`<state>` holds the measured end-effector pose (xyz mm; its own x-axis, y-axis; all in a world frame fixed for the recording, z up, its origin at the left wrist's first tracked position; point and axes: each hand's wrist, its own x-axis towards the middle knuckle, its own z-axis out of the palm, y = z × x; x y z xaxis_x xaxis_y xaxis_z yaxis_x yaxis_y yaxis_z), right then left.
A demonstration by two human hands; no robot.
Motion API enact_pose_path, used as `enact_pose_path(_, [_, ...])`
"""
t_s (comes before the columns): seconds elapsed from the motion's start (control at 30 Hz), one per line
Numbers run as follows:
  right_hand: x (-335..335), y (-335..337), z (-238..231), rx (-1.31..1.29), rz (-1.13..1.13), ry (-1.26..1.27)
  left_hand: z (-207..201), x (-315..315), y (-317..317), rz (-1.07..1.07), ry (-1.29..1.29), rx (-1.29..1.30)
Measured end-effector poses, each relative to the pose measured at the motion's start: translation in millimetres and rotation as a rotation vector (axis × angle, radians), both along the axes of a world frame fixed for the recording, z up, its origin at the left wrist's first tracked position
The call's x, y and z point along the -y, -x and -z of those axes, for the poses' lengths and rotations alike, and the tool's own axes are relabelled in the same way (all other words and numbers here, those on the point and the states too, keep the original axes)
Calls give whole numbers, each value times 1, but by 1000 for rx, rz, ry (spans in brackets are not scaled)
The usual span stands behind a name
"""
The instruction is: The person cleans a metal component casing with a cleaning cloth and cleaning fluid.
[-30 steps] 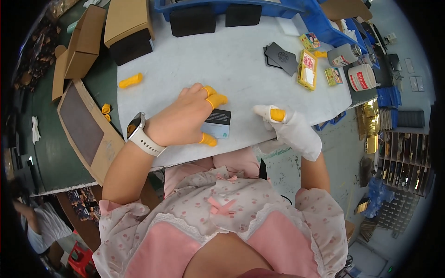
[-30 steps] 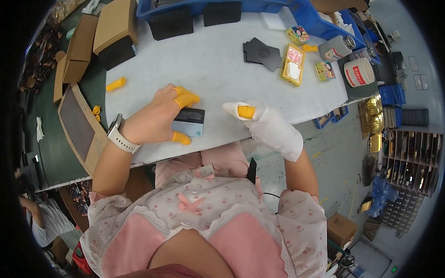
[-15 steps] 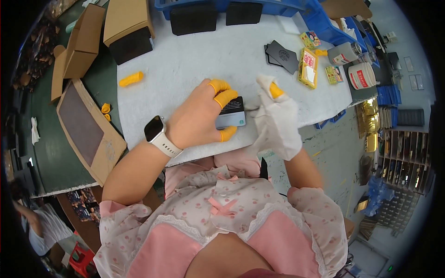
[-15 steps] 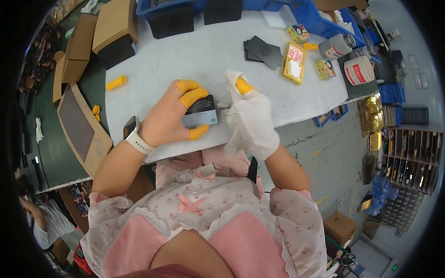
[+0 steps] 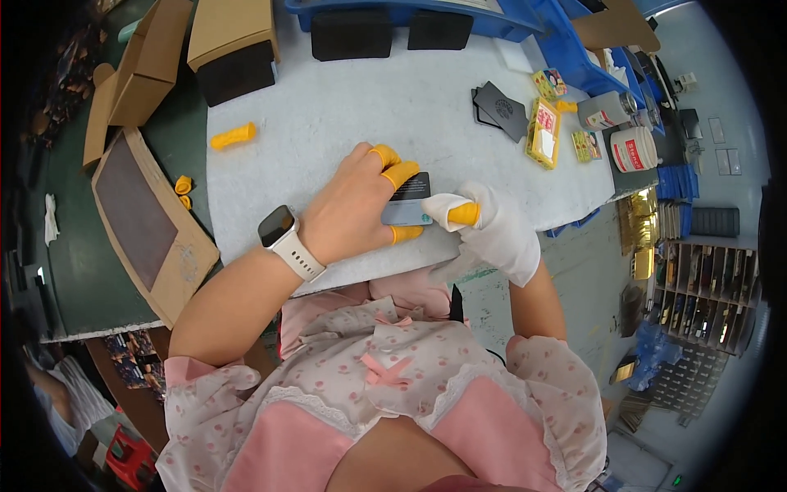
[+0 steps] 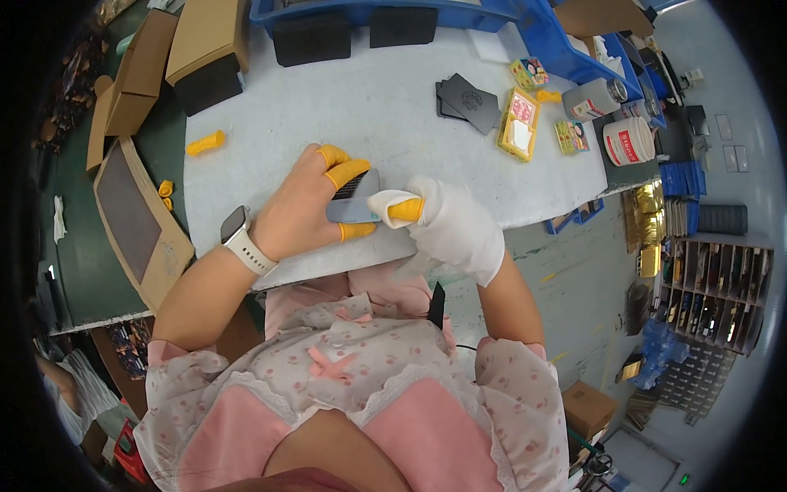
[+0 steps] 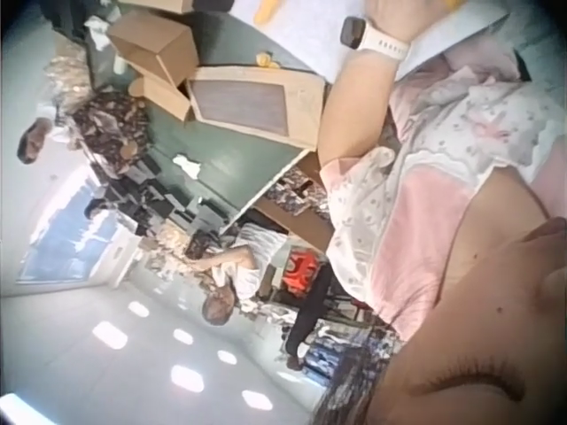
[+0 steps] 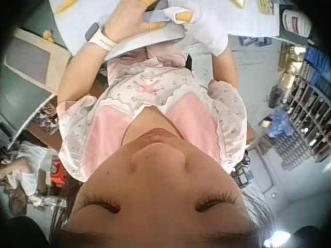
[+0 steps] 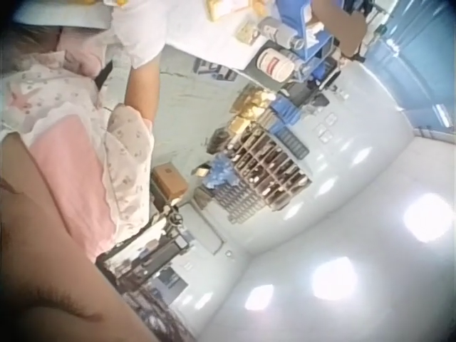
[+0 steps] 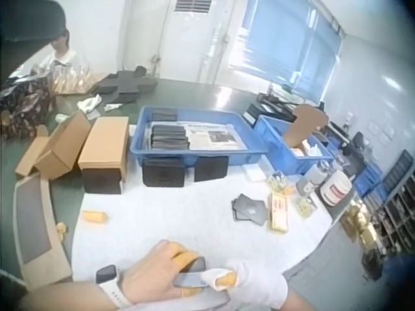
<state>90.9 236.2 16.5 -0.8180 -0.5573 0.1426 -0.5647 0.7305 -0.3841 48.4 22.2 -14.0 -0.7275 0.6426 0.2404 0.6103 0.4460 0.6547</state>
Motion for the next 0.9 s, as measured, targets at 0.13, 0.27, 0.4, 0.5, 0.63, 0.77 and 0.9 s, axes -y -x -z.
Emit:
enact_pose_path(0.13, [7, -4, -1, 284, 277, -37, 2, 1, 0, 9, 13, -48])
enact_pose_path(0.27, [-1, -5, -11, 380, 127, -4, -2, 2, 0, 20, 92, -1])
enact_pose_path(0.4, [-7, -7, -5, 710, 443, 448, -1, -1, 0, 28, 53, 25])
enact_pose_path(0.5, [12, -1, -15, 395, 287, 88, 1, -2, 0, 16, 6, -33])
enact_pose_path(0.63, [11, -2, -29, 487, 301, -100, 2, 1, 2, 15, 23, -46])
enact_pose_path(0.77, [-25, -15, -27, 599, 524, 329, -1, -3, 2, 26, 44, 20])
enact_pose_path(0.9, [-57, -11, -25, 463, 980, 727, -3, -1, -2, 2, 0, -18])
